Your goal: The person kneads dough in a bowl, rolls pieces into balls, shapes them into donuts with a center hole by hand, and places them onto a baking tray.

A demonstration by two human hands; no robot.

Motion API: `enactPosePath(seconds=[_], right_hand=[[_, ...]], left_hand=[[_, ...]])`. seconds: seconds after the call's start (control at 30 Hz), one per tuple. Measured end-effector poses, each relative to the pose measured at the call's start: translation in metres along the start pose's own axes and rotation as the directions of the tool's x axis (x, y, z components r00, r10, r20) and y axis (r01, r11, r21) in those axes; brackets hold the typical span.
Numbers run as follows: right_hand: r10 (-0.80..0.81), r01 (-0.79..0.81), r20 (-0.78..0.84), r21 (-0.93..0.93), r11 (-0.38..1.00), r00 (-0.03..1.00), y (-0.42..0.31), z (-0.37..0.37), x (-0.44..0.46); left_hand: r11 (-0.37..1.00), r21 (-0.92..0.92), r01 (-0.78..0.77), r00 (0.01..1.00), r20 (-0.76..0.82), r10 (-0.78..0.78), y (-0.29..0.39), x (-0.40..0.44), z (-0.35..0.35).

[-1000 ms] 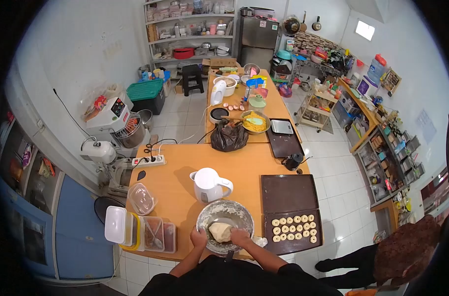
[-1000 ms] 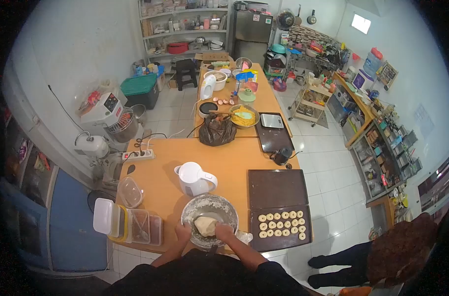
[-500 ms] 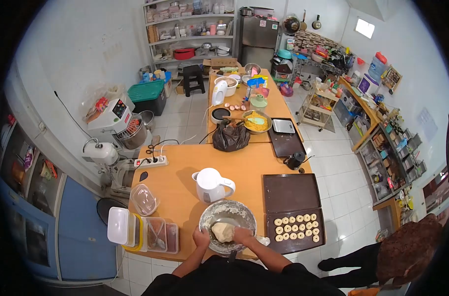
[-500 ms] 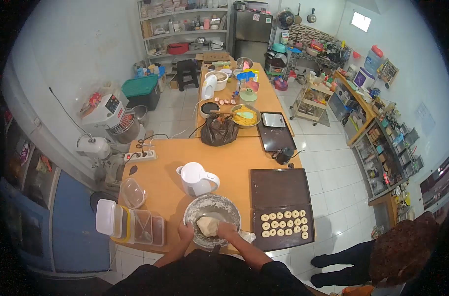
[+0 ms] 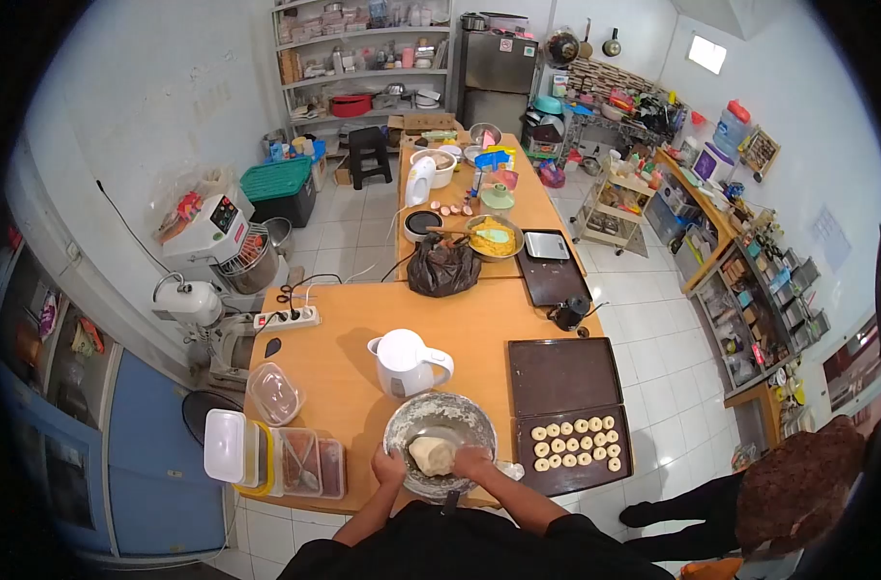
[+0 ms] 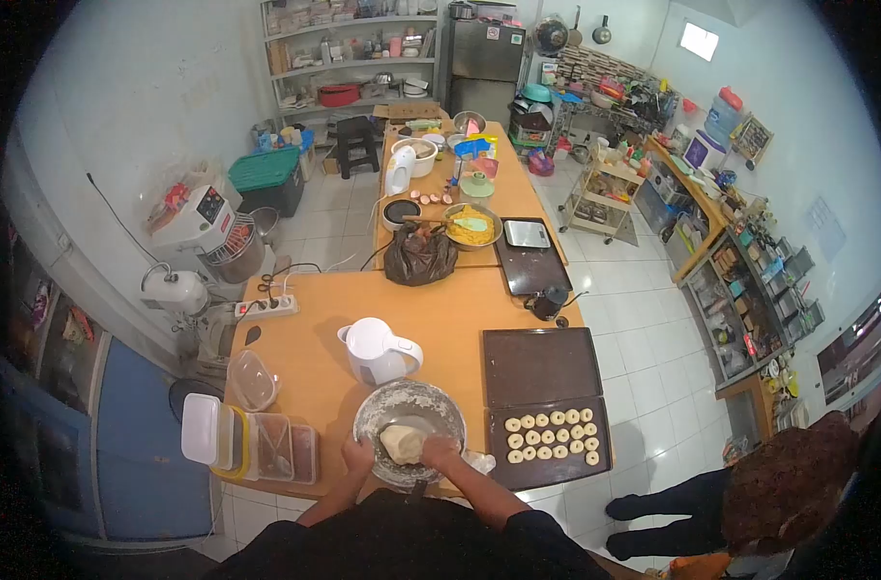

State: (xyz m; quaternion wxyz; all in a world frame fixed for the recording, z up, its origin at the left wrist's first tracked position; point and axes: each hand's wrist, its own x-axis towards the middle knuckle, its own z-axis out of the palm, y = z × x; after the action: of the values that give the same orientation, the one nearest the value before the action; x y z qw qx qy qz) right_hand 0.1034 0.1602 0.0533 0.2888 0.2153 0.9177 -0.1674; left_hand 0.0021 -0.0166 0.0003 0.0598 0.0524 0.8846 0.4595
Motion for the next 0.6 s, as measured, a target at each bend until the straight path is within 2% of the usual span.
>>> enactPosePath(seconds=[0.1, 0.17, 0.3, 0.43, 0.5, 0.53, 0.6], right_hand=[[-0.007, 0.005, 0.058, 0.040, 0.999, 0.998, 0.000, 0.007, 0.004], [-0.025, 0.021, 0.096, 0.040, 0.999, 0.995, 0.001, -0.001, 0.005], [-0.060, 0.062, 0.157, -0.009, 0.998, 0.986, 0.003, -0.006, 0.006], [-0.068, 0.067, 0.128, 0.010, 0.998, 0.989, -0.003, -0.016, -0.007], [-0.007, 0.004, -0.029, -0.107, 0.994, 1.000, -0.005, -0.004, -0.008], [-0.006, 0.001, -0.060, -0.076, 0.997, 0.998, -0.004, 0.000, -0.008], [-0.050, 0.048, -0.023, -0.077, 0.996, 0.998, 0.000, 0.003, 0.001]], left_hand=[[0.999, 0.015, -0.035, 0.999, -0.012, 0.035, -0.001, 0.003, 0.002], [0.995, -0.030, -0.091, 0.993, -0.078, 0.089, -0.008, 0.002, 0.007], [0.998, -0.055, 0.002, 0.999, -0.032, -0.004, -0.002, 0.001, 0.004], [0.998, -0.065, -0.024, 0.999, -0.039, 0.022, -0.004, 0.005, 0.009], [0.997, -0.076, -0.030, 0.998, -0.049, 0.026, -0.014, -0.002, 0.004], [0.999, -0.039, -0.023, 0.999, -0.037, 0.021, -0.010, -0.002, 0.003], [1.000, -0.005, -0.002, 1.000, -0.022, 0.002, 0.000, 0.000, 0.002]])
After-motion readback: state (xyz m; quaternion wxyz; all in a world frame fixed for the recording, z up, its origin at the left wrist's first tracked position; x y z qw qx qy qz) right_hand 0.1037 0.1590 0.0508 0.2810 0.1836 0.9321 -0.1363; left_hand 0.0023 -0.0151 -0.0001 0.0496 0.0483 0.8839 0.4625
